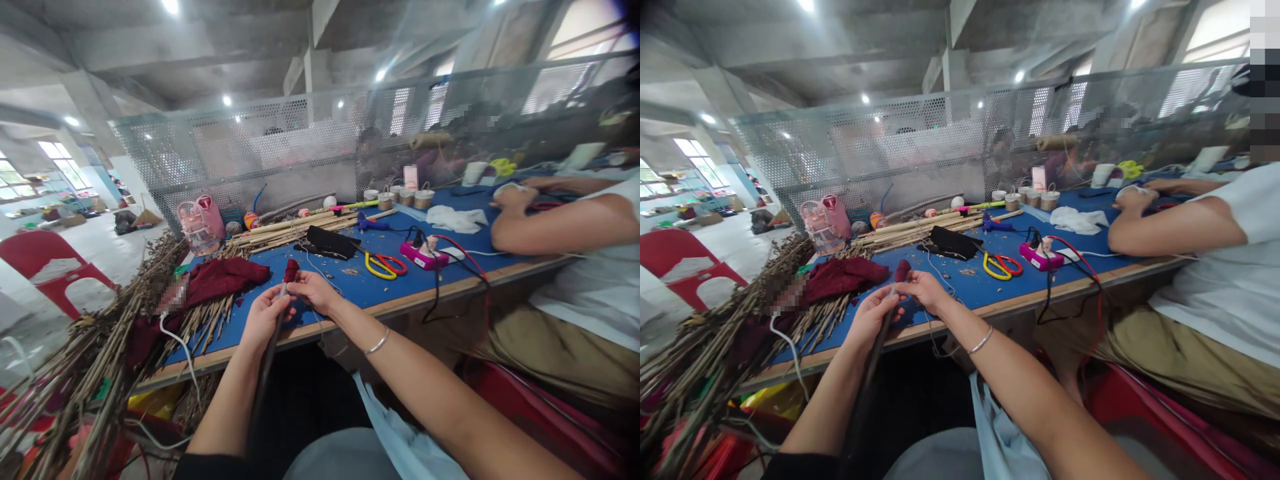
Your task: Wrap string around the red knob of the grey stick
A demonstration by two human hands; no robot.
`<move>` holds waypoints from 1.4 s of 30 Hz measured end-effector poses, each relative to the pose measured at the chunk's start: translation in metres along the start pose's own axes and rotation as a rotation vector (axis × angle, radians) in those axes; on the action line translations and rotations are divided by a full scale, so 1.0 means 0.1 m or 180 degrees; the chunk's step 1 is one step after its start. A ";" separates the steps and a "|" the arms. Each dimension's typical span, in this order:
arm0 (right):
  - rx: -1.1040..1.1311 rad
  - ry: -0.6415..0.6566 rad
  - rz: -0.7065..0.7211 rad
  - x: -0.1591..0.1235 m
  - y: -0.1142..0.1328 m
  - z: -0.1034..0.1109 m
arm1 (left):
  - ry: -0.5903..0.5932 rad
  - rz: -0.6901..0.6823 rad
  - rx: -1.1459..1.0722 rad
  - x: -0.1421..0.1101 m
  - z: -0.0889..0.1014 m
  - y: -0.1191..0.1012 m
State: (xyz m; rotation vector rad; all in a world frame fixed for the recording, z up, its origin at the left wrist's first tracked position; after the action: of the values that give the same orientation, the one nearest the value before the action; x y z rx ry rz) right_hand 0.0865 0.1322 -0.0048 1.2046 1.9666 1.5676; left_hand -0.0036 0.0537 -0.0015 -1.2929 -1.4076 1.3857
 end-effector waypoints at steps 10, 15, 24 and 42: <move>0.0022 0.0024 -0.0019 0.00 0.00 -0.01 | -0.0984 -0.1474 0.1413 -0.29 -0.06 -0.25; 0.0049 0.0009 -0.0030 -0.01 0.02 0.00 | -0.0381 -0.0501 0.0445 -0.09 0.03 -0.07; 0.0044 0.0139 -0.0145 0.00 -0.01 -0.04 | 0.0359 -0.0062 -0.0427 -0.02 0.05 0.01; -0.0168 0.0133 -0.0194 -0.03 0.00 -0.02 | 0.0148 -0.0514 -0.0019 -0.02 -0.01 -0.04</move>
State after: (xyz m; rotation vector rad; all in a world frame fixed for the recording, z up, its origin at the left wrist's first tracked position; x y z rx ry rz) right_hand 0.0866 0.1282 -0.0050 1.0896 1.9559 1.6162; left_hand -0.0024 0.0519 0.0027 -1.1802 -1.4519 1.2372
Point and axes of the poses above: each hand's wrist, its own x-axis towards the middle knuckle, its own z-axis out of the back of the hand, y = z × x, the point moved 7 cm from there along x, towards the middle knuckle, and after that the axes turned 8 degrees about z, right-handed, at the moved point
